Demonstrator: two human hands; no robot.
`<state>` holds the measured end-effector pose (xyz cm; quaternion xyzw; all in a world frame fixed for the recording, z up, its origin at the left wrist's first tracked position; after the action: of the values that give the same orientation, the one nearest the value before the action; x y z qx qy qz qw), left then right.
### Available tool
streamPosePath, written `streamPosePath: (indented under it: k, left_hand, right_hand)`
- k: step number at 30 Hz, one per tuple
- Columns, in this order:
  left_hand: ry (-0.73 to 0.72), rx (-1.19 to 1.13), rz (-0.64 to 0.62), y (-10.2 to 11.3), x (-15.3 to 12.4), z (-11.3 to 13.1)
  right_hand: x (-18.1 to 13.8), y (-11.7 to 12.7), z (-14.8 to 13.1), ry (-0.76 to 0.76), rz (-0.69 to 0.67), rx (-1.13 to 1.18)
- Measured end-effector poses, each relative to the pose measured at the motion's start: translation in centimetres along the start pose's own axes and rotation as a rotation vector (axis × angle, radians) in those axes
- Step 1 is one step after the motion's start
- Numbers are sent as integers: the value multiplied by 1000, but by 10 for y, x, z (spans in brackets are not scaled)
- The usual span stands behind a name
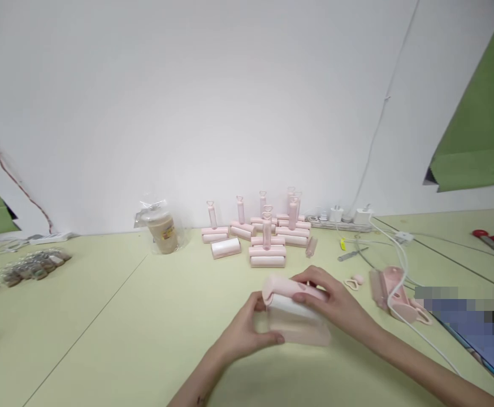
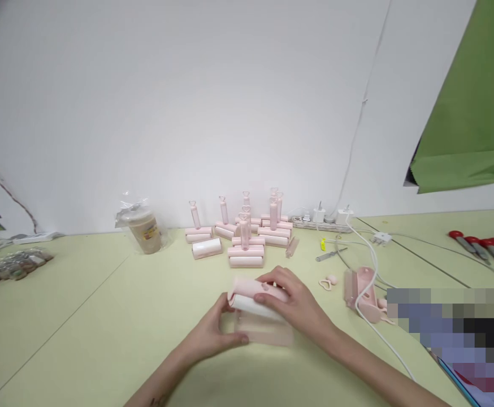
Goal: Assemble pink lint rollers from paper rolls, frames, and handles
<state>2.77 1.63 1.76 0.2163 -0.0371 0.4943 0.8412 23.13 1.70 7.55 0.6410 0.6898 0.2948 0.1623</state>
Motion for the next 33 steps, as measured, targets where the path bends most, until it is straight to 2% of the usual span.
streamPosePath:
  k: [2, 5, 12, 19, 21, 23, 26, 30, 33]
  left_hand:
    - [15, -36, -33, -9, -2, 4]
    - [25, -53, -26, -11, -3, 4]
    - [16, -81, -49, -6, -1, 4]
    - [31, -56, -43, -6, -3, -2]
    - [16, -46, -32, -6, -3, -3]
    - [-40, -26, -47, -6, -4, -4]
    - [-138, 13, -100, -5, -4, -5]
    - [-60, -25, -80, -5, -5, -8]
    - [-32, -45, -79, -6, -6, -9]
  right_hand:
    - [-1, -4, 2, 57, -31, -144]
    - [-2, -6, 7, 104, -100, -274]
    - [-1, 3, 4, 171, -167, -382]
    - [-12, -18, 11, 149, -176, -478]
    - [-11, -16, 14, 169, -170, -485]
    - [3, -3, 19, 155, -105, -479]
    - [46, 28, 30, 80, 57, -515]
    - [98, 55, 51, 34, 108, -571]
    - [111, 56, 65, 42, 99, -560]
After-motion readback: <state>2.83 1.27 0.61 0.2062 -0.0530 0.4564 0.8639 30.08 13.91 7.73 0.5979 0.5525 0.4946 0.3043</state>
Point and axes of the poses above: each hand's wrist, its own x-axis towards the middle knuckle, its own y-axis out of the back of the hand, z = x × y, the point moved 1 cm from there along x, towards the middle knuckle, and after that the axes turned 14 degrees about -y, right-handed, at the moved point
